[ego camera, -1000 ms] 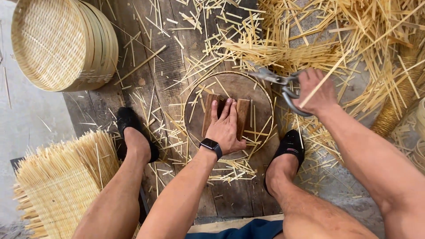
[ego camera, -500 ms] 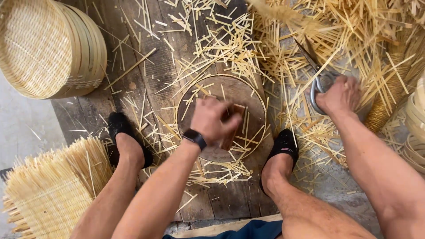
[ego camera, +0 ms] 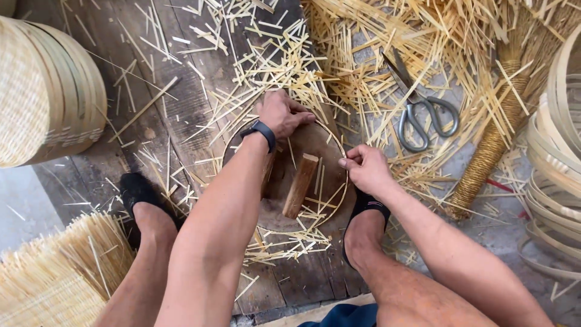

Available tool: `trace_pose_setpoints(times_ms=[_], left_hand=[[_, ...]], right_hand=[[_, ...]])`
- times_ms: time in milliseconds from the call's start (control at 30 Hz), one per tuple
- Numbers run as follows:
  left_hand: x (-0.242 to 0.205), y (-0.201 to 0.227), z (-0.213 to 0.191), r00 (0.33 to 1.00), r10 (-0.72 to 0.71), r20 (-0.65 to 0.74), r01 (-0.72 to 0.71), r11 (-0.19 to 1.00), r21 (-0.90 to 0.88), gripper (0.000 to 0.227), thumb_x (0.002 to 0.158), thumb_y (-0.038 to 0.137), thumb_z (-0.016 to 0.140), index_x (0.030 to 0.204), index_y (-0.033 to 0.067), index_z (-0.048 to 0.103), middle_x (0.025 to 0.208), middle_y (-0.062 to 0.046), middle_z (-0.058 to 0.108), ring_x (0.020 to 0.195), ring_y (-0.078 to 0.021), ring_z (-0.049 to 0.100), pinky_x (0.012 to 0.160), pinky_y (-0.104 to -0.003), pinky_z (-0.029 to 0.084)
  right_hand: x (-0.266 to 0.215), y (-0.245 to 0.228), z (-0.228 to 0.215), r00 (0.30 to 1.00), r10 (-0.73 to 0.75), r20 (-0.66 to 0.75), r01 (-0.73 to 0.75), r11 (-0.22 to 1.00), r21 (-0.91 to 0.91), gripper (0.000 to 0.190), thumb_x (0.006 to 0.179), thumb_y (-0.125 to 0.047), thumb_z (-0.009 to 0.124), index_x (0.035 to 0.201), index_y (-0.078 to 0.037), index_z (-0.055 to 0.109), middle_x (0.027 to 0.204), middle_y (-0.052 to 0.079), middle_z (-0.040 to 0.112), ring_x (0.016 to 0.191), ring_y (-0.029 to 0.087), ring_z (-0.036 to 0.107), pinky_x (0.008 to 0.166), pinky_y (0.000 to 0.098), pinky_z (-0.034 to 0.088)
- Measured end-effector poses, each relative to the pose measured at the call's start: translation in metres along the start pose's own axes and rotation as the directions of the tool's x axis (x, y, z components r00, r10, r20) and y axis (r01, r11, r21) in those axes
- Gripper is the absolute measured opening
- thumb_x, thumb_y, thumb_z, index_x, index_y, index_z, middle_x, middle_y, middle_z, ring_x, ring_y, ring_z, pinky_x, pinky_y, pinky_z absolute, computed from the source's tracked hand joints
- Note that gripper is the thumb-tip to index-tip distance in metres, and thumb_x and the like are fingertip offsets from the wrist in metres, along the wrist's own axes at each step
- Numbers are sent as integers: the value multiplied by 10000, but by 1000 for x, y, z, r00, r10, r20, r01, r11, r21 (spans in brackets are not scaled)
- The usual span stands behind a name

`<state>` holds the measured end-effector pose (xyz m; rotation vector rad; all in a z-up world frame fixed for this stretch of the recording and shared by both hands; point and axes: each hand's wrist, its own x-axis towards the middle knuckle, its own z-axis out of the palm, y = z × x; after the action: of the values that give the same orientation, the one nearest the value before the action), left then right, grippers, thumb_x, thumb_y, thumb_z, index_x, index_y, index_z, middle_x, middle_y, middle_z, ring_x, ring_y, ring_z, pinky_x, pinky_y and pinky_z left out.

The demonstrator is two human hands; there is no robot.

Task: Assembling and trimming bamboo steamer baskets using strips and hoops.

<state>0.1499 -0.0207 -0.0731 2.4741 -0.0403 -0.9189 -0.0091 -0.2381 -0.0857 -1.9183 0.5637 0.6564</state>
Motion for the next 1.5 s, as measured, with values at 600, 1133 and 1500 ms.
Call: trace_pose_setpoints(times_ms=[600, 1133, 1500], left_hand=[[-83, -164, -36, 925, -375, -53, 340, 884, -319, 319, 849, 324, 836, 1068, 95, 794, 1034, -90, 757, 911, -188, 695, 834, -382, 540], [-190, -167, 39, 624, -781, 21, 562, 431, -706, 492, 918, 339, 838, 1234, 23, 630, 1124, -116, 660, 920, -217, 676, 779, -404, 627], [-179, -116, 80, 648, -744, 164, 160, -77, -984, 272, 866, 78, 782, 1077, -60, 680, 954, -136, 733, 779, -250, 722, 752, -428, 666]], right_hand=[[-38, 3, -10, 966, 172, 192, -171, 985, -25, 396, 847, -311, 821, 932, 45, 670, 685, 119, 706, 572, 171, 699, 443, 305, 505], [-47, 6, 3, 957, 239, 166, -239, 971, -16, 325, 900, -226, 764, 1039, 44, 649, 855, 151, 754, 679, 189, 754, 498, 330, 593], [-2, 3, -19, 1000, 4, -22, 2, 959, 283, 299, 904, -99, 761, 1117, 45, 609, 985, 157, 715, 750, 189, 707, 599, 305, 613]])
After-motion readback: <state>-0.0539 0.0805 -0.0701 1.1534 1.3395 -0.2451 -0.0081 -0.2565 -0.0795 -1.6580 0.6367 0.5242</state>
